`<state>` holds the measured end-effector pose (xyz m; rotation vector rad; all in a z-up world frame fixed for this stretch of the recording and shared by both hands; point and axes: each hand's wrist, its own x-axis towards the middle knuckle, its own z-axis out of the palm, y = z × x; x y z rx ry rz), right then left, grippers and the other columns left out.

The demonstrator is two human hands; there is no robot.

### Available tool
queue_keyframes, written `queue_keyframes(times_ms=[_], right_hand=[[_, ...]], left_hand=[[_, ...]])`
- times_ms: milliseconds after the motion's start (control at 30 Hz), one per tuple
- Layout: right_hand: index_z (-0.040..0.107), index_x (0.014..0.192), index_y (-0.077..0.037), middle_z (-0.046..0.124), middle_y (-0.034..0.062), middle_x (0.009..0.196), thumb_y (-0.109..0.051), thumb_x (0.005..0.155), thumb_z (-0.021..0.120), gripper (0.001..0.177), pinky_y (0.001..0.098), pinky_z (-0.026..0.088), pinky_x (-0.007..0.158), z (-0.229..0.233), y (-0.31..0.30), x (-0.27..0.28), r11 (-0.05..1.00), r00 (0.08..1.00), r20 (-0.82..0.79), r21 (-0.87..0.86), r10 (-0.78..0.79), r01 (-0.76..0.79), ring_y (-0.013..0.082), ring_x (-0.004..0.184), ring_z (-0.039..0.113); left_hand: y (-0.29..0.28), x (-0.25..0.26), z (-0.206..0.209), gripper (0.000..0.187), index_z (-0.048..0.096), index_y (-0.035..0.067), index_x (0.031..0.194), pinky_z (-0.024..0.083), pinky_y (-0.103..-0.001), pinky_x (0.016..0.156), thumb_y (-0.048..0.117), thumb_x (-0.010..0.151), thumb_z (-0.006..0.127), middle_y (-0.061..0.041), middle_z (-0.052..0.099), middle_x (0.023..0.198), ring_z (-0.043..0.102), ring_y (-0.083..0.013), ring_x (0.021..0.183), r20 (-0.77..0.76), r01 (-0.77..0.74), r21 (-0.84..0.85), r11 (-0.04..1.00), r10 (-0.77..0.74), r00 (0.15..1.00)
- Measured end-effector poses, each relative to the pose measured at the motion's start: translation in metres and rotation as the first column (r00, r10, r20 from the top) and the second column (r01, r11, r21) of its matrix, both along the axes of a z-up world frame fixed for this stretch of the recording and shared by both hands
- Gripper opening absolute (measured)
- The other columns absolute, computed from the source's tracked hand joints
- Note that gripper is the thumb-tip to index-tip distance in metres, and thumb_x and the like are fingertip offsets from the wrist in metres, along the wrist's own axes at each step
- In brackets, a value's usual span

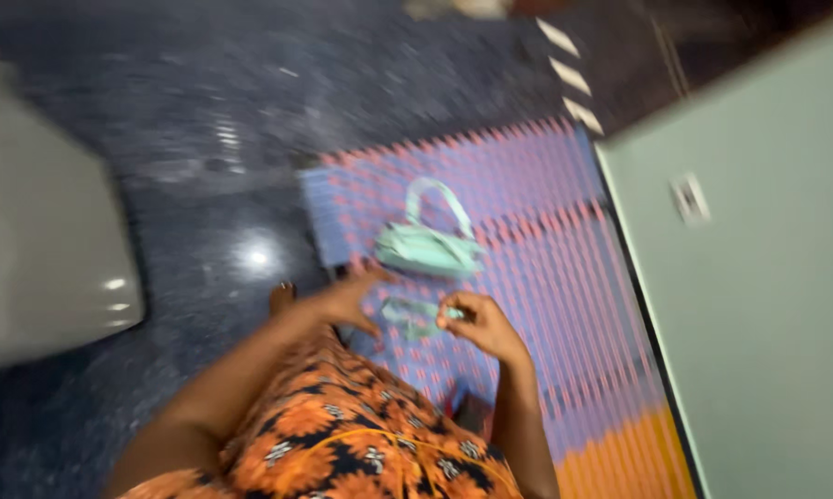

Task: The person removes handbags from plastic packaging and attaches a shoulder strap to one of them.

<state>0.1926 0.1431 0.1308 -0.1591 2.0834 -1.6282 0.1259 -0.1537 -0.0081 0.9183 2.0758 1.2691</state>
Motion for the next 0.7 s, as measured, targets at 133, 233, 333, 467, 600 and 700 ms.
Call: queue_keyframes(times_ms=[133,233,333,467,600,700], right_hand=[[0.069,0.093,-0.005,0.062,-0.0020,0.083,-0.014,0.089,0.079,0.015,0.0225,0.042,0.056,0.024,-0.035,-0.028,0.982,0.963,-0.199,-0.007,0.182,-0.187,0.0051,0.068,0.052],[0.067,0.094,-0.003,0.059,-0.0001,0.082,-0.017,0.088,0.080,0.020,0.0236,0.036,0.053,0.027,-0.051,-0.051,0.969,0.982,-0.184,-0.229,0.045,-0.087,0.0072,0.064,0.047],[0.061,0.098,-0.005,0.058,0.0014,0.085,-0.022,0.094,0.072,0.021,0.0218,0.036,0.054,0.040,-0.066,-0.065,0.887,0.965,-0.206,-0.460,-0.163,0.051,0.0079,0.065,0.048],[0.054,0.096,-0.008,0.056,0.0051,0.091,-0.030,0.110,0.059,0.027,0.0330,0.046,0.085,0.071,-0.101,-0.078,0.629,0.942,-0.196,-0.777,-0.273,0.021,0.0173,0.093,0.056],[0.050,0.095,-0.014,0.056,0.0063,0.097,-0.041,0.110,0.053,0.031,0.0476,0.043,0.104,0.090,-0.147,-0.074,0.517,0.929,-0.042,-0.840,-0.368,0.167,0.0281,0.111,0.058],[0.051,0.101,-0.012,0.054,0.0069,0.097,-0.039,0.116,0.052,0.031,0.0479,0.044,0.101,0.088,-0.188,-0.069,0.434,0.959,-0.043,-0.897,-0.281,0.087,0.0283,0.106,0.057]], left_hand=[[-0.002,0.025,0.043,0.093,0.052,0.005,0.138,0.043,-0.045,0.106,0.027,0.060,0.097,-0.020,0.058,0.137,0.054,-0.0359,0.127,-0.153,-0.027,0.128,0.991,0.046,0.987],[-0.026,0.024,0.038,0.054,0.069,0.010,0.126,0.057,-0.038,0.093,0.035,0.081,0.082,-0.012,0.078,0.114,0.075,-0.0260,0.106,0.047,-0.131,0.045,0.990,0.129,0.991],[-0.059,0.021,0.027,0.048,0.069,0.009,0.124,0.056,-0.042,0.080,0.029,0.082,0.080,-0.015,0.075,0.098,0.073,-0.0309,0.090,-0.107,-0.258,0.011,0.966,0.258,0.960],[-0.115,0.027,0.028,0.044,0.070,0.008,0.119,0.055,-0.043,0.082,0.029,0.082,0.082,-0.017,0.074,0.103,0.071,-0.0342,0.095,-0.171,-0.385,-0.006,0.923,0.378,0.910],[-0.183,0.041,0.072,0.048,0.070,0.010,0.113,0.056,-0.043,0.081,0.039,0.076,0.081,-0.013,0.074,0.100,0.073,-0.0315,0.094,-0.120,-0.417,-0.062,0.907,0.407,0.905],[-0.248,0.052,0.113,0.062,0.070,0.012,0.113,0.053,-0.046,0.083,0.045,0.064,0.088,-0.013,0.072,0.108,0.068,-0.0345,0.101,-0.279,-0.552,-0.065,0.831,0.516,0.810]])
